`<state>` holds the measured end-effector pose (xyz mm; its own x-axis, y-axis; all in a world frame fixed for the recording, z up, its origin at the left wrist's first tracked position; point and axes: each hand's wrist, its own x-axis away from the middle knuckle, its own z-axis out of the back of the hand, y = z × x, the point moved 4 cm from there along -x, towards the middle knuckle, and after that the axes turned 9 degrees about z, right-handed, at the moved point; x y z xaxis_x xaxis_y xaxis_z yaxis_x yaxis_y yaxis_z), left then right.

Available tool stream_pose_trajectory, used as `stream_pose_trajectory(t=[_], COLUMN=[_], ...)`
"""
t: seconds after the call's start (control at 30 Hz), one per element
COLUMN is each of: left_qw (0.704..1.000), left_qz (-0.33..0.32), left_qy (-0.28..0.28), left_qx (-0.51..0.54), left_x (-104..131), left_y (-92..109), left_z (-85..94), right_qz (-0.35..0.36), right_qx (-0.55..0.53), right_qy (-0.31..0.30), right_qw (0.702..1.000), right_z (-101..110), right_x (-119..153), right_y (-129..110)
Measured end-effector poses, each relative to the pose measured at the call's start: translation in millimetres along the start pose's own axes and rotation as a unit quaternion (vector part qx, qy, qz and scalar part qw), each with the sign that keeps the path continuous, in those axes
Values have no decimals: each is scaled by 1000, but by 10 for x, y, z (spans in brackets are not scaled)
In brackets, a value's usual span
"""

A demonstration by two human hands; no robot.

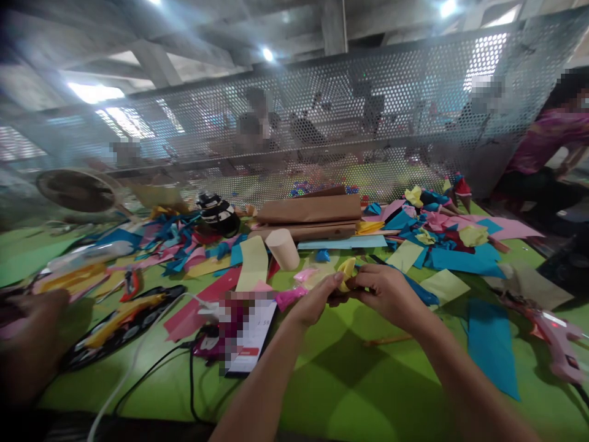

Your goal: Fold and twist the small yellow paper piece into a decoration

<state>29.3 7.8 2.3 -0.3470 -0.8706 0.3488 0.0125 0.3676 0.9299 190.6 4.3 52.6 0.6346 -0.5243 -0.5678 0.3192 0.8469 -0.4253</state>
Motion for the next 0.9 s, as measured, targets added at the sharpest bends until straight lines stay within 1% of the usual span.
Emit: stream_pose_trajectory(t=[0.17, 0.33, 0.5, 0.73, 0.9], left_qw=[1000, 1000, 1000, 998, 999], left_qz=[-9, -8, -6, -20, -10], left_qy=[-23, -23, -30, -61, -53], left_qx=[1, -14, -7, 13, 8], left_x=[-21, -28, -34, -78, -77], left_y=[-15, -33, -66, -119, -128], left_z=[-15, -11, -1, -7, -6], right_qz=[1, -6, -8, -8, -11], right_qx=[-23, -44, -62, -71, -69], right_qy=[8, 19, 24, 16, 12], right_qw=[1000, 999, 998, 997, 997], right_z=[15, 31, 40, 47, 44], right_x=[10, 0, -6, 4, 12], right_y=[25, 4, -3, -11, 6])
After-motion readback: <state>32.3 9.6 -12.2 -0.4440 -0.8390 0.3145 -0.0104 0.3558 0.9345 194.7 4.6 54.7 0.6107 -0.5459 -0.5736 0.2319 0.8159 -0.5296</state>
